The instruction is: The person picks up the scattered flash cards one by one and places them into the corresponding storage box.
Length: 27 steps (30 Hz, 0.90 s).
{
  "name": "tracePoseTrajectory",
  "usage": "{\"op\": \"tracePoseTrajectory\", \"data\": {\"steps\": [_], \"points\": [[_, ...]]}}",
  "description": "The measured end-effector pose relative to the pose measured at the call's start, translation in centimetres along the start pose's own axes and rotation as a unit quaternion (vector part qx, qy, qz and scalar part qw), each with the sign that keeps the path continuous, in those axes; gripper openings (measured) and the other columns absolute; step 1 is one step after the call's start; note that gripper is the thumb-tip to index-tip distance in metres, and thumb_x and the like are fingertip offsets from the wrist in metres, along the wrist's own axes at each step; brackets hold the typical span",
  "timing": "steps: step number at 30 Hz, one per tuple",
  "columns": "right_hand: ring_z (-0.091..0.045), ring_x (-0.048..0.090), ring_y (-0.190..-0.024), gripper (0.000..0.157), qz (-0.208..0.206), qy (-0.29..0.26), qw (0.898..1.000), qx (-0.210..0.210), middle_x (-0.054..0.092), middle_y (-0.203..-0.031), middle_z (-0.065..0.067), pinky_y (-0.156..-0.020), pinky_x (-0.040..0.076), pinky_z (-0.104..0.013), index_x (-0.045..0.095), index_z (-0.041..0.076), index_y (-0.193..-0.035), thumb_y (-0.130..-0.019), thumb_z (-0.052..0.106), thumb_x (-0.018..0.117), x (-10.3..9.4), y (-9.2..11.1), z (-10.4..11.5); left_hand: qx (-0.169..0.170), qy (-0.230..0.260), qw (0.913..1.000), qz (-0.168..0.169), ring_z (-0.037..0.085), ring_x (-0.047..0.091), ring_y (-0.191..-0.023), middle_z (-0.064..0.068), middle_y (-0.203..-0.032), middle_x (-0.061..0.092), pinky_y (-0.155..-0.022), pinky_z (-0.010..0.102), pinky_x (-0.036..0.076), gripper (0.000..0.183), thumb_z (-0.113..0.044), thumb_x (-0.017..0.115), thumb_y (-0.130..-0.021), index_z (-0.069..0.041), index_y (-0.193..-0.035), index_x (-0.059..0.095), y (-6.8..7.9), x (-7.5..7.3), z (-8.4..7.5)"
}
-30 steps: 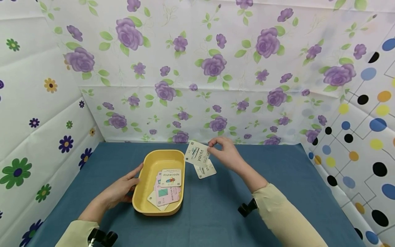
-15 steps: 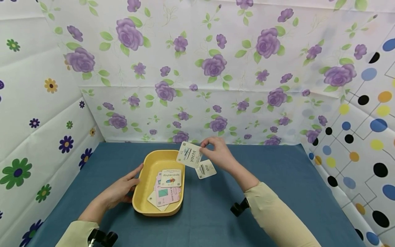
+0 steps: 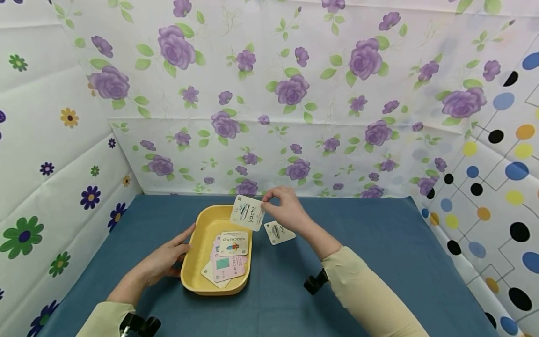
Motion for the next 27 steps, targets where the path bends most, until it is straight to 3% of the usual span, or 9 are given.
{"op": "tracePoseTrajectory", "data": {"steps": [27], "points": [[-0.031,0.041,-0.135,0.010,0.029,0.039,0.999,-0.013,0.062,-0.126,-0.003,-0.105,0.038,-0.055,0.069,0.021,-0.096,-0.099,0.029,0.064,3.7,-0.8,1.3,-0.001,-0.002,1.0000,0.002,0.032,0.059,-0.112,0.025,-0.161,0.025,-0.077,0.049,0.056,0.064,-0.028,0.044,-0.111,-0.042,-0.165,0.011,-0.1,0.0,0.0]]}}
Point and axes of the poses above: each hand's wrist, its own y-axis away from the middle knuckle, its own x-axis out of the palm, z = x × y, the point moved 8 cm from there along -y, towards the middle knuckle
